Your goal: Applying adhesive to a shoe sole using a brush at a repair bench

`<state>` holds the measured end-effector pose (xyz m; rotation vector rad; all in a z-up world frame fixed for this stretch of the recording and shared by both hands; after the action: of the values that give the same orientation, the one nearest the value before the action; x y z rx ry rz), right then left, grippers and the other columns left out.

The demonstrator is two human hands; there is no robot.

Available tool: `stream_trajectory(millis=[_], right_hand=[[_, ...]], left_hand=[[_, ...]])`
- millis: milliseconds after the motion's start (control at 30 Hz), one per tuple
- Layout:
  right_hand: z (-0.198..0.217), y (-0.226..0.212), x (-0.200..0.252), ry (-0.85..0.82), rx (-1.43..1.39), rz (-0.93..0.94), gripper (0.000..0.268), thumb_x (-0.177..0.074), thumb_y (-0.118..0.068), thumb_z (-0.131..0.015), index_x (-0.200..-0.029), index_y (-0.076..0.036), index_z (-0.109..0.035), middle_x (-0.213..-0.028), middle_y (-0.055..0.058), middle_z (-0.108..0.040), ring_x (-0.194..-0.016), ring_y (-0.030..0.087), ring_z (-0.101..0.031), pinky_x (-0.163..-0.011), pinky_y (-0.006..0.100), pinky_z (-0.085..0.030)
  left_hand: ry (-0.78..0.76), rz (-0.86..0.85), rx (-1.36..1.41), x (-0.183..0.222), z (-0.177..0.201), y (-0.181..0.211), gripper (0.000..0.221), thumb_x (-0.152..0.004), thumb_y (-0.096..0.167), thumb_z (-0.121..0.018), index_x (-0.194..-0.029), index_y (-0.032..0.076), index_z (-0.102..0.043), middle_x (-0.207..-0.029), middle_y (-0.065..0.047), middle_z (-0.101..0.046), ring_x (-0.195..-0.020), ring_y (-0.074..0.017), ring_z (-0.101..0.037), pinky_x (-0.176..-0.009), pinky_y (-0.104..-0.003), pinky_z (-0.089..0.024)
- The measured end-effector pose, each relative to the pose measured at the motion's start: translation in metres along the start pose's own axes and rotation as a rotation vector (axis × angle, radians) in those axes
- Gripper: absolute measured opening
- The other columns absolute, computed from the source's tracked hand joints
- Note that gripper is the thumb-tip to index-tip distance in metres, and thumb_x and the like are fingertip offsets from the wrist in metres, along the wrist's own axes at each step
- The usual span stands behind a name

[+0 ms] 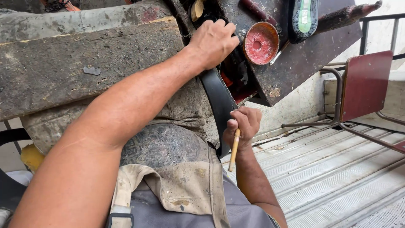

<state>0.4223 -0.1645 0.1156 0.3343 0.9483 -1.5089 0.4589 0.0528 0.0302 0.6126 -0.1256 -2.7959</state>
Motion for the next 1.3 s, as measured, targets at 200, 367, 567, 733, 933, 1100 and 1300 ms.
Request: stream_trajectory(millis=[200,367,567,733,933,1100,1300], right_hand=[[0.027,0.024,-0.015,0.014,-0.019,-0.138,0.058,-0.112,-0.044,-0.038,-0.081,-0.001,-0.062,-0.08,0.013,-0.056,-0.073,0.027,-0.054,-0.063,0.036,-0.043],[0.051,0.061,-0.008,0.059,-0.195,-0.318,0.061,-0.112,-0.052,-0.041,-0.087,-0.002,-0.064,-0.079,0.01,-0.061,-0.074,0.024,-0.057,-0.071,0.037,-0.047],[0.089,0.072,-0.022,0.121,-0.329,-0.41,0.068,-0.11,-0.061,-0.042,-0.089,0.0,-0.065,-0.08,0.015,-0.062,-0.066,0.023,-0.058,-0.04,0.029,-0.044],[0.129,0.091,-0.052,0.279,-0.27,-0.373,0.069,-0.109,-0.063,-0.036,-0.093,0.0,-0.06,-0.08,0.02,-0.06,-0.051,0.024,-0.051,-0.043,0.031,-0.043],[0.102,0.16,-0.073,0.137,-0.314,-0.504,0.05,-0.111,-0.048,-0.05,-0.094,-0.003,-0.062,-0.082,0.015,-0.067,-0.056,0.022,-0.064,-0.044,0.028,-0.051],[0.067,0.18,-0.066,-0.153,-0.339,-0.776,0.027,-0.115,-0.031,-0.052,-0.103,-0.009,-0.062,-0.094,0.01,-0.075,-0.067,0.017,-0.071,-0.054,0.027,-0.063],[0.069,0.158,-0.086,-0.04,-0.573,-0.717,0.018,-0.109,-0.02,-0.062,-0.101,-0.003,-0.062,-0.098,0.017,-0.074,-0.076,0.024,-0.075,-0.06,0.027,-0.061]], left_hand=[[0.148,-0.072,-0.053,0.005,0.004,0.001,0.021,-0.087,0.01,-0.058,-0.068,0.019,-0.062,-0.074,0.0,-0.057,-0.052,-0.0212,-0.057,-0.035,-0.035,-0.042],[0.442,-0.073,-0.018,0.038,0.076,0.002,0.019,-0.091,0.001,-0.054,-0.078,0.014,-0.049,-0.082,-0.003,-0.048,-0.052,-0.0139,-0.048,-0.037,-0.03,-0.041],[0.638,0.126,0.425,0.071,0.123,-0.024,0.013,-0.093,-0.012,-0.058,-0.094,0.001,-0.061,-0.101,-0.01,-0.045,-0.071,-0.0151,-0.046,-0.045,-0.021,-0.047],[0.776,0.271,0.628,0.111,0.188,-0.042,0.014,-0.093,-0.008,-0.062,-0.101,0.003,-0.065,-0.103,-0.014,-0.046,-0.098,-0.0282,-0.046,-0.078,-0.039,-0.044],[0.674,0.509,1.251,0.183,0.178,-0.066,0.011,-0.102,0.002,-0.067,-0.108,0.009,-0.063,-0.13,-0.013,-0.049,-0.109,-0.017,-0.054,-0.095,-0.025,-0.047],[0.496,0.471,1.544,0.257,0.123,-0.057,0.021,-0.103,0.014,-0.068,-0.121,0.011,-0.057,-0.13,-0.009,-0.061,-0.115,-0.0178,-0.065,-0.092,-0.03,-0.064],[0.578,0.745,1.496,0.308,0.116,-0.049,0.031,-0.095,0.019,-0.076,-0.115,0.011,-0.053,-0.118,-0.013,-0.066,-0.108,-0.0183,-0.068,-0.098,-0.029,-0.059]])
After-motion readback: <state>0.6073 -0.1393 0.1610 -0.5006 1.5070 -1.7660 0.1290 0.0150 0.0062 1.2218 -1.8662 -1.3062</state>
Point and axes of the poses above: each hand's wrist, its own x-axis away from the middle knuckle, its own z-axis out of the back of the hand, y = z × x, the point moved 9 cm from there along -x, towards the middle knuckle
